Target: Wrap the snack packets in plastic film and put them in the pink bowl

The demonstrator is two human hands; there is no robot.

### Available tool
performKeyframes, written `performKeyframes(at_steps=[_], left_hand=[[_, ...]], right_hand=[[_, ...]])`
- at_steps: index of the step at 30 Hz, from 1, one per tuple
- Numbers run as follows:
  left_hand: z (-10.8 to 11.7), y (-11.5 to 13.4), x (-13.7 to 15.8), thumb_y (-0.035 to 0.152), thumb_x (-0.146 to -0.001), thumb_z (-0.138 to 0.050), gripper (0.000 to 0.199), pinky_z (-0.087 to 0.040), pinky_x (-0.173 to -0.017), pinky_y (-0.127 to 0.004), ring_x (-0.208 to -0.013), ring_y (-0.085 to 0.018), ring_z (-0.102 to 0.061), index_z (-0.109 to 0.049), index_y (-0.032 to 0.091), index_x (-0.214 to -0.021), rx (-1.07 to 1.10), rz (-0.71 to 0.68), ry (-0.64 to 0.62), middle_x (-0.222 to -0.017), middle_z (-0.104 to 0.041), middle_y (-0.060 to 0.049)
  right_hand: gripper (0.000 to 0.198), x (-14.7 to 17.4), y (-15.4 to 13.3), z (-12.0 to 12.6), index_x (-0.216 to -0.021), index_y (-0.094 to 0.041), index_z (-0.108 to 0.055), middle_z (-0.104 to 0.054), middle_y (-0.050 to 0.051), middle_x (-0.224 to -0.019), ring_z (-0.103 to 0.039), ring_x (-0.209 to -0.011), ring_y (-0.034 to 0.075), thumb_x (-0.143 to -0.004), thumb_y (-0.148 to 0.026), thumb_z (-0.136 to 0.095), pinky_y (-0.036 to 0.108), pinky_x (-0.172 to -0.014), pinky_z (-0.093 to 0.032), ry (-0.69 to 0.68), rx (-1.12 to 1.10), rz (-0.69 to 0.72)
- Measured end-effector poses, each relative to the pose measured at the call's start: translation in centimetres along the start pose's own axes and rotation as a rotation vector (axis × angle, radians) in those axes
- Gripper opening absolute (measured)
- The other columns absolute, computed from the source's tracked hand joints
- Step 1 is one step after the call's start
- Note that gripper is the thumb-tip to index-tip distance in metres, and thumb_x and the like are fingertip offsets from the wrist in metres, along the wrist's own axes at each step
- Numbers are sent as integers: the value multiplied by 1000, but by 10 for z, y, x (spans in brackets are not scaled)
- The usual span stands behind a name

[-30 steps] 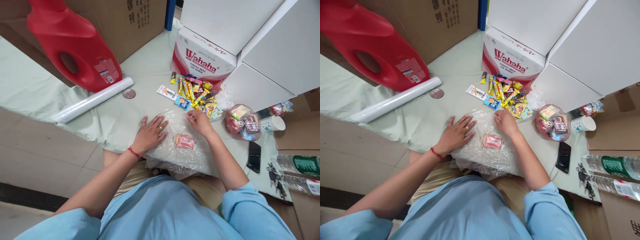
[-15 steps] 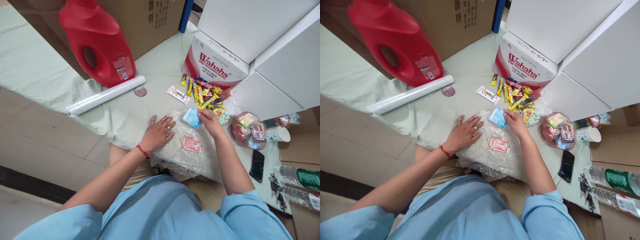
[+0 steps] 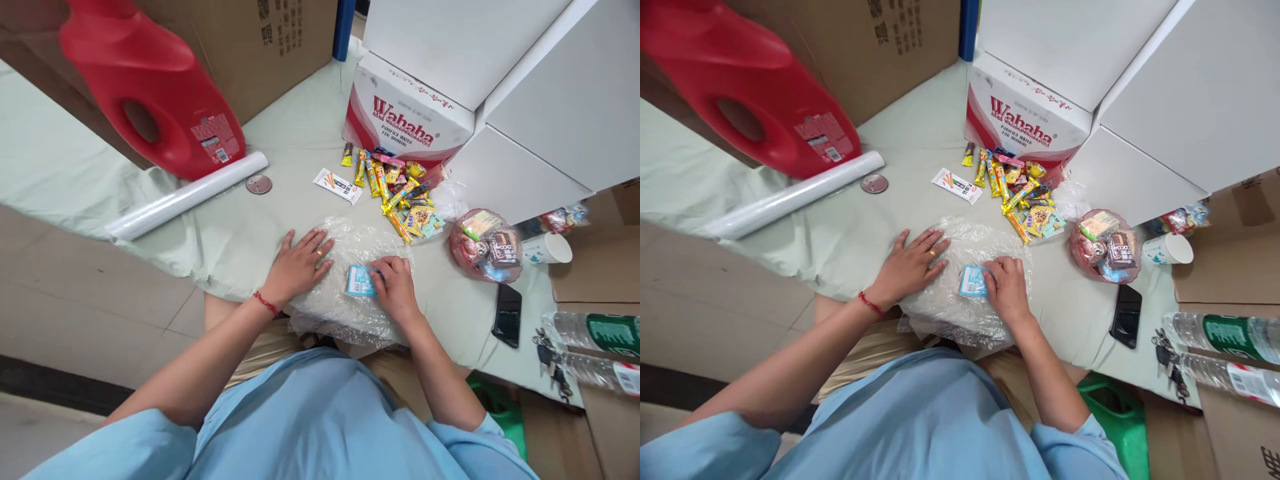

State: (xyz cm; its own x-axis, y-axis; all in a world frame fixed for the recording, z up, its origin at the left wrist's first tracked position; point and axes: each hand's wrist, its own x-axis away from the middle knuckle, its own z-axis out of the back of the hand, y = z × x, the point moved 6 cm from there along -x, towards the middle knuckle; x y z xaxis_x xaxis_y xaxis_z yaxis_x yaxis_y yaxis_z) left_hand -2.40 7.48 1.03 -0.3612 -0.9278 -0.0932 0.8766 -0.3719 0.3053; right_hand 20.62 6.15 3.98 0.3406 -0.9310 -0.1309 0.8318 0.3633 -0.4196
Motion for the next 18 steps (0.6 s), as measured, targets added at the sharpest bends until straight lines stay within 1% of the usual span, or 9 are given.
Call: performKeyframes(at_steps=[3, 5, 7, 9, 11, 13, 16, 18], left_hand=[[1, 1, 0, 46, -109, -37, 53, -14, -130, -66, -159, -30, -38, -52, 29, -157, 1, -2, 6, -171, -43, -10], [0, 0, -1, 46, -109, -37, 54, -14, -130, -67, -159, -31, -38, -51, 28, -158, 7, -3, 4, -170, -44, -11], [0, -4, -1, 46, -110, -35, 55, -15, -130, -67, -159, -31, -38, -50, 27, -158, 26, -4, -2, -169, -44, -13], [-1, -10, -1, 45, -110, -33, 55, -19, -129, -66, -158, -30, -41, -48, 26, -160, 64, 3, 10, -170, -44, -13], [2, -16, 3, 44, -109, -35, 55, -27, -128, -63, -157, -30, -42, -48, 26, -159, 113, 12, 61, -171, -42, -14], [9, -20, 10, 41, -108, -40, 53, -33, -127, -59, -157, -31, -41, -50, 25, -158, 141, 8, 152, -170, -43, -14], [21, -11, 26, 31, -104, -48, 50, -30, -129, -57, -159, -30, -37, -53, 27, -154, 129, -61, 263, -166, -49, -12], [25, -1, 34, 24, -102, -49, 48, -27, -131, -57, -159, -28, -39, -57, 29, -150, 115, -119, 267, -162, -55, -9]], right_hand=[[29, 7, -4, -7, -117, -23, -78, -70, 12, -113, -58, -105, 30, -108, -32, -52, 46, -96, -49, -1, -21, 30], [27, 11, -3, -5, -116, -22, -77, -71, 12, -112, -59, -104, 29, -108, -33, -52, 46, -95, -50, 43, -65, 43], [26, 17, -2, 9, -117, -22, -75, -71, 12, -112, -60, -105, 28, -109, -34, -53, 45, -95, -51, 159, -140, 60], [22, 29, 1, 29, -115, -21, -74, -72, 10, -109, -62, -104, 26, -109, -31, -55, 43, -93, -52, 260, -215, 91], [19, 46, 5, 48, -110, -22, -73, -73, 8, -102, -64, -98, 24, -108, -27, -55, 41, -89, -52, 300, -260, 104], [18, 68, 12, 61, -104, -23, -73, -73, 6, -95, -65, -92, 23, -108, -23, -56, 39, -83, -52, 301, -270, 81], [16, 100, 29, 67, -100, -23, -73, -73, 6, -92, -65, -87, 23, -106, -22, -58, 38, -78, -52, 284, -253, 7], [15, 114, 38, 66, -99, -23, -73, -73, 5, -90, -65, -86, 22, -106, -22, -59, 38, -77, -53, 285, -238, -37]])
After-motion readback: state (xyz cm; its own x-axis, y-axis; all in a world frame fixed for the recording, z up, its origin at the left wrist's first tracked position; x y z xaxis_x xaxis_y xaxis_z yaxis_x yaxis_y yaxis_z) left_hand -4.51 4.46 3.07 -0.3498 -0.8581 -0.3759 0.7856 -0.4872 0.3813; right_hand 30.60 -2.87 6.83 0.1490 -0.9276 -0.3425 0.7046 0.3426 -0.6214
